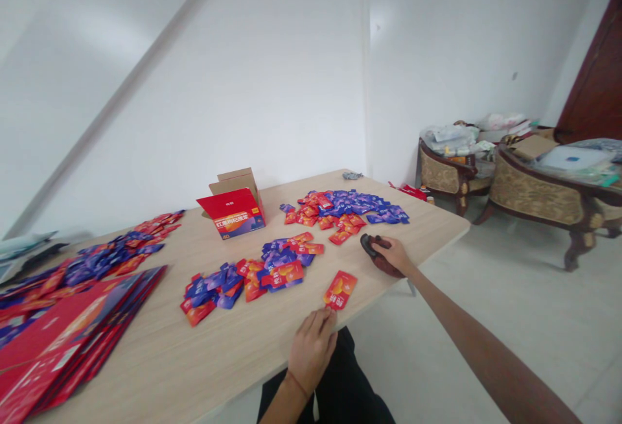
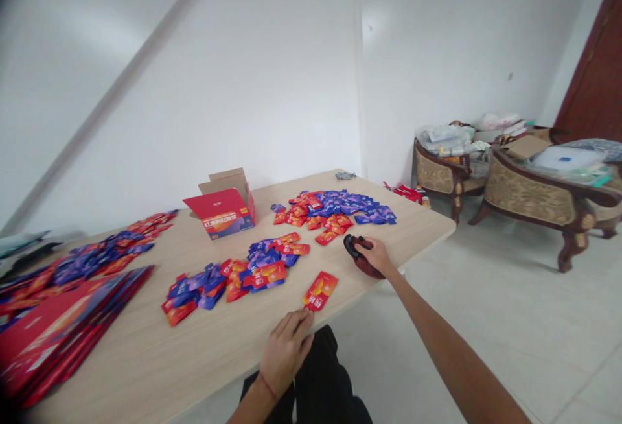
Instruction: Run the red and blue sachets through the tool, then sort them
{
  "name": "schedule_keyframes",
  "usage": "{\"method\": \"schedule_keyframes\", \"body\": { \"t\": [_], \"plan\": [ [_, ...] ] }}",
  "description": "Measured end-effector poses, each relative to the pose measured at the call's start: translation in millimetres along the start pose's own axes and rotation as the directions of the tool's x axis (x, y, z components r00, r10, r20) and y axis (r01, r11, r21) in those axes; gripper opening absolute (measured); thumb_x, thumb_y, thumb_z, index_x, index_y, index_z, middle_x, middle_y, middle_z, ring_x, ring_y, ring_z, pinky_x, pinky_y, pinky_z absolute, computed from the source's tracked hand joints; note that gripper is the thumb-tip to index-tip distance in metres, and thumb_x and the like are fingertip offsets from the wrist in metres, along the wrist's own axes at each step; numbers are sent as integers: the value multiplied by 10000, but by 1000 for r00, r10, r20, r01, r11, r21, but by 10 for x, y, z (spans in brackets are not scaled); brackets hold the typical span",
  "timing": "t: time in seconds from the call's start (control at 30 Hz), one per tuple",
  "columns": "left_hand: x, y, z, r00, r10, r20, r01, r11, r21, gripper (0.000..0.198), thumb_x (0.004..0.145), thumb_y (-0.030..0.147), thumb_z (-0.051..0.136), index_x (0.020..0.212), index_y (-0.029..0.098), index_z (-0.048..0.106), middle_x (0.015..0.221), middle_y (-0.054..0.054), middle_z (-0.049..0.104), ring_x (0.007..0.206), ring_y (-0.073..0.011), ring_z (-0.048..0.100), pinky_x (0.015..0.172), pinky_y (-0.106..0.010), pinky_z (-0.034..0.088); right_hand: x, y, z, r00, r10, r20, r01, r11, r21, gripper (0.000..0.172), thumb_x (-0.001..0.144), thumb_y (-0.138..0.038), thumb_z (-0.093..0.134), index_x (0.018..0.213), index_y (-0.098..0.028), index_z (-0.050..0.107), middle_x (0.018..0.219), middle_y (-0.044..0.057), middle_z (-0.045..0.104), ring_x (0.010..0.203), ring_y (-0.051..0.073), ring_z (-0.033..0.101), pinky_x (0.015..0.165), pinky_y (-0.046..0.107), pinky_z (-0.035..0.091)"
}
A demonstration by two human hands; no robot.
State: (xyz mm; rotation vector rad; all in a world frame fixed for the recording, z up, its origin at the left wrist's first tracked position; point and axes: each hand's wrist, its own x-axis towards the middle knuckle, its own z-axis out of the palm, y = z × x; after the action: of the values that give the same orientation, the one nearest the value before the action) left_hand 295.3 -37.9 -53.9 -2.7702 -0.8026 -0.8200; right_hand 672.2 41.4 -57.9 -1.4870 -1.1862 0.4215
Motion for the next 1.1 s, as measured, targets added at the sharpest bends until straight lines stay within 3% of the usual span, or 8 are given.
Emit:
{"method": "schedule_keyframes", "body": {
  "t": [1.1],
  "plan": [
    [-17, -10, 31, 999, -16, 46, 16, 1000, 0, 383, 922, 135, 583, 1301, 190, 589, 1218, -96, 651, 1124, -246, 625, 992, -411, 571, 49, 176, 20, 999, -27, -23, 27, 999, 17, 381, 748, -503, 714, 963, -195, 774, 974, 77, 800, 916, 320, 733, 845, 403, 574]
  ]
}}
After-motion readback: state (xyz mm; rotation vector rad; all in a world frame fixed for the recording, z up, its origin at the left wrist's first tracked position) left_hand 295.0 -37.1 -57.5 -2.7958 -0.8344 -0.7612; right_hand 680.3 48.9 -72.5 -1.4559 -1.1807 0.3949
